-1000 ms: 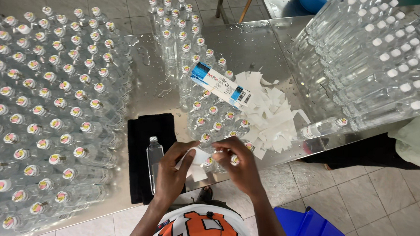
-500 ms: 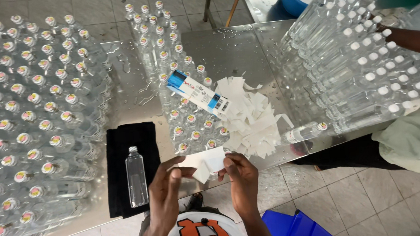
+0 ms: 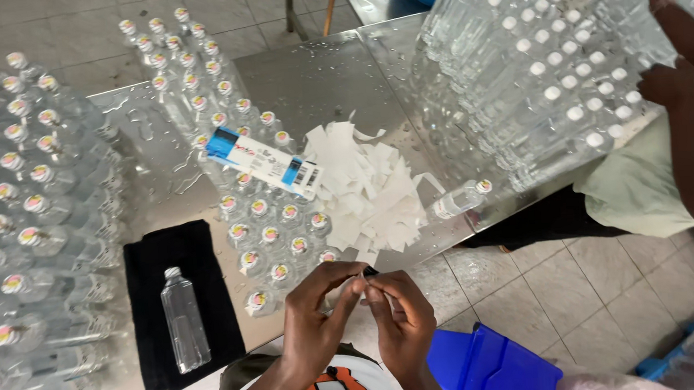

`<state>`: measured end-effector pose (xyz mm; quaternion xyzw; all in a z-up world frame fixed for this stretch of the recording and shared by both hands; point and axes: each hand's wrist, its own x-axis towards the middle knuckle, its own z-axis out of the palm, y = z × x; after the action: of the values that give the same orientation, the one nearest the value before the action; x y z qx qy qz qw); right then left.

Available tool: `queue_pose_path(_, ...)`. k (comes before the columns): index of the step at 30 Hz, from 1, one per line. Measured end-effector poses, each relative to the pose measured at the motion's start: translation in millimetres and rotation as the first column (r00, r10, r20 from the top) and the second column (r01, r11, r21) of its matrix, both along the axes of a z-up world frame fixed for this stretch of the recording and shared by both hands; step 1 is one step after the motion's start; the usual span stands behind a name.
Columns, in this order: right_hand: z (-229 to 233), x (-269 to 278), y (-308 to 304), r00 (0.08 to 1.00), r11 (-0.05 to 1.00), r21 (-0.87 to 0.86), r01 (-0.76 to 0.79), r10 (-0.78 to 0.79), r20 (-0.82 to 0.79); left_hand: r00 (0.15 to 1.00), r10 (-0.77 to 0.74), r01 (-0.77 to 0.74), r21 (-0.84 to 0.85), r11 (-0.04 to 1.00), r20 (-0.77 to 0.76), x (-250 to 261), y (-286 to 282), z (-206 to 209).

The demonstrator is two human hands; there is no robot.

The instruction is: The person repeatedly picks up clear plastic bottles from a table, places them on a black mat, and applies a white label to each bottle. The labeled bottles are then moved aside on the table.

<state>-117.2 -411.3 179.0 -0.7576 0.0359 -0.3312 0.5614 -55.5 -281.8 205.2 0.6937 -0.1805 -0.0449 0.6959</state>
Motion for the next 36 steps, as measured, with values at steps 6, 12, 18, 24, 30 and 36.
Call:
queue_pose_path(6,-21.1,5.6,-28.4,0.989,0.997,0.024,0.067,-0.063,-0.131,0.899,-0.087,0.073,-0.05,0.996,-0.429,25.1,-38.3,-39.1)
queue_pose_path(12,-85.0,9.0,-66.9,0.85,0.773,0.453,0.443,-0.201,-0.487,0.61,-0.06,0.037,-0.047,0.998,-0.79,80.6,-94.2,-87.4)
queue_pose_path(18,-170.3,-40.1,-151.2,0.917,0.227,0.931,0.286,-0.347,-0.197,0.666,0.159,-0.294,-0.06,0.954,-0.729,197.1,-147.5,-174.5)
queue_pose_path(24,-166.0,-78.6,-200.7,0.827,0.305,0.842,0.445,-0.502,-0.255,0.918,0.392,-0.391,0.029,0.92,-0.057,232.7,-155.4,-126.8)
queue_pose_path(30,-126.0,-64.5,-193.1,0.906,0.436,0.828,0.353,-0.379,-0.187,0.989,-0.144,0.115,0.42,0.9,0.038,215.7,-167.7,-190.7)
queue_pose_path(36,-67.3,-18.5,-145.5,0.972,0.522,0.825,0.218,-0.194,-0.134,0.924,-0.376,0.382,0.254,0.889,-0.073,97.5,-120.7,-105.9)
